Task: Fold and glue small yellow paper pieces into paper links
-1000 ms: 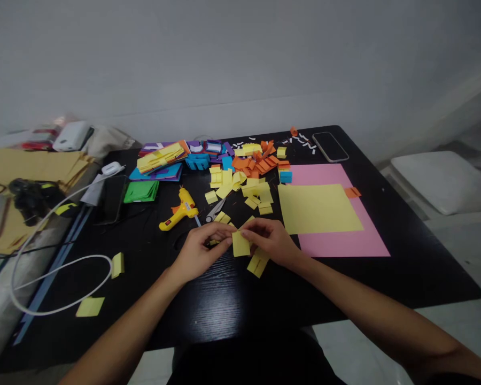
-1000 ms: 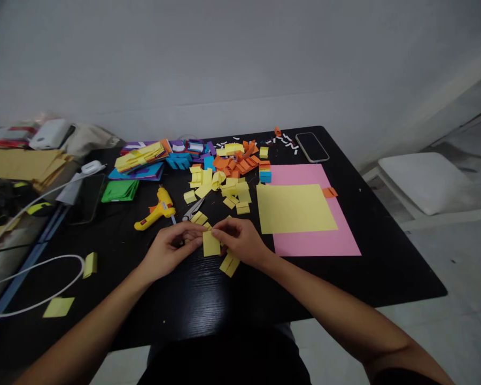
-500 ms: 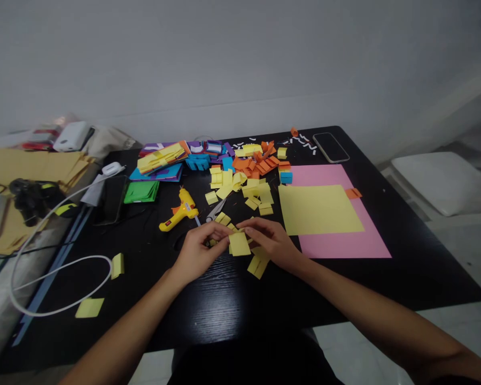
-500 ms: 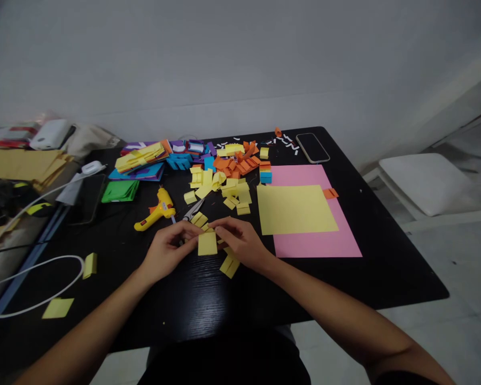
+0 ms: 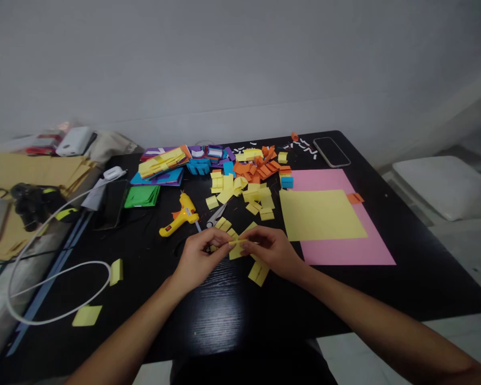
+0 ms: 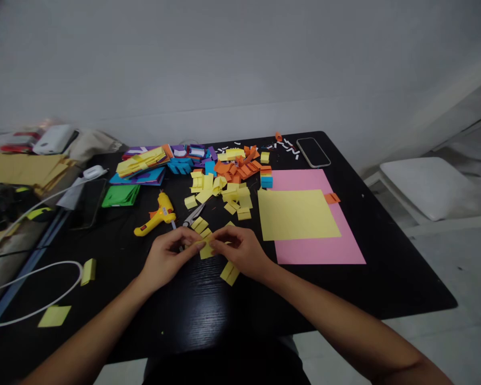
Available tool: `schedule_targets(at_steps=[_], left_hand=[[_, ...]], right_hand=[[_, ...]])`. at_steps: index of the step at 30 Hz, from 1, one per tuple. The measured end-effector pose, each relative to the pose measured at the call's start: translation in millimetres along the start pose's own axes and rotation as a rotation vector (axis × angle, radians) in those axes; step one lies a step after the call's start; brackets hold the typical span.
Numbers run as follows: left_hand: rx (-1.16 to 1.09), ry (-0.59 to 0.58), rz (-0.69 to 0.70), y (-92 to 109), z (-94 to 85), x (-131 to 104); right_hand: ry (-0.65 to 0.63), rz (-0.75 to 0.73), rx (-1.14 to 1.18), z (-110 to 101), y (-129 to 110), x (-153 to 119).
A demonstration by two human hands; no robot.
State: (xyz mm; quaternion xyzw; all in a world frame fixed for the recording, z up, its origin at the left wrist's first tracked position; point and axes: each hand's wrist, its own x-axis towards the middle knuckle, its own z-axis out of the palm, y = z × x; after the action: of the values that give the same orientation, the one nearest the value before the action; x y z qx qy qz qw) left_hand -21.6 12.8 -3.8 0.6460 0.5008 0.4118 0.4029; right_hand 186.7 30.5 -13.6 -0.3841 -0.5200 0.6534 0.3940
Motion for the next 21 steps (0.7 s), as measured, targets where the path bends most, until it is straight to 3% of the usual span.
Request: schedule_targets(at_steps=[9,15,21], left_hand=[[-0.075,-0.052,-0.07,2.7,1.4,-1.1],[-0.091,-0.026,-0.043,4.4,1.9,-0.5],[-0.011,-0.036,0.027,2.3,-1.3,-0.3]], right_hand=[[-0.004,0.142,0.047,-0.1,-2.4,1.1],[-0.008,0.085,0.152,0.8,-1.7,1.5],[0.005,0.037,0.102,-2.5,-3.5,0.9]])
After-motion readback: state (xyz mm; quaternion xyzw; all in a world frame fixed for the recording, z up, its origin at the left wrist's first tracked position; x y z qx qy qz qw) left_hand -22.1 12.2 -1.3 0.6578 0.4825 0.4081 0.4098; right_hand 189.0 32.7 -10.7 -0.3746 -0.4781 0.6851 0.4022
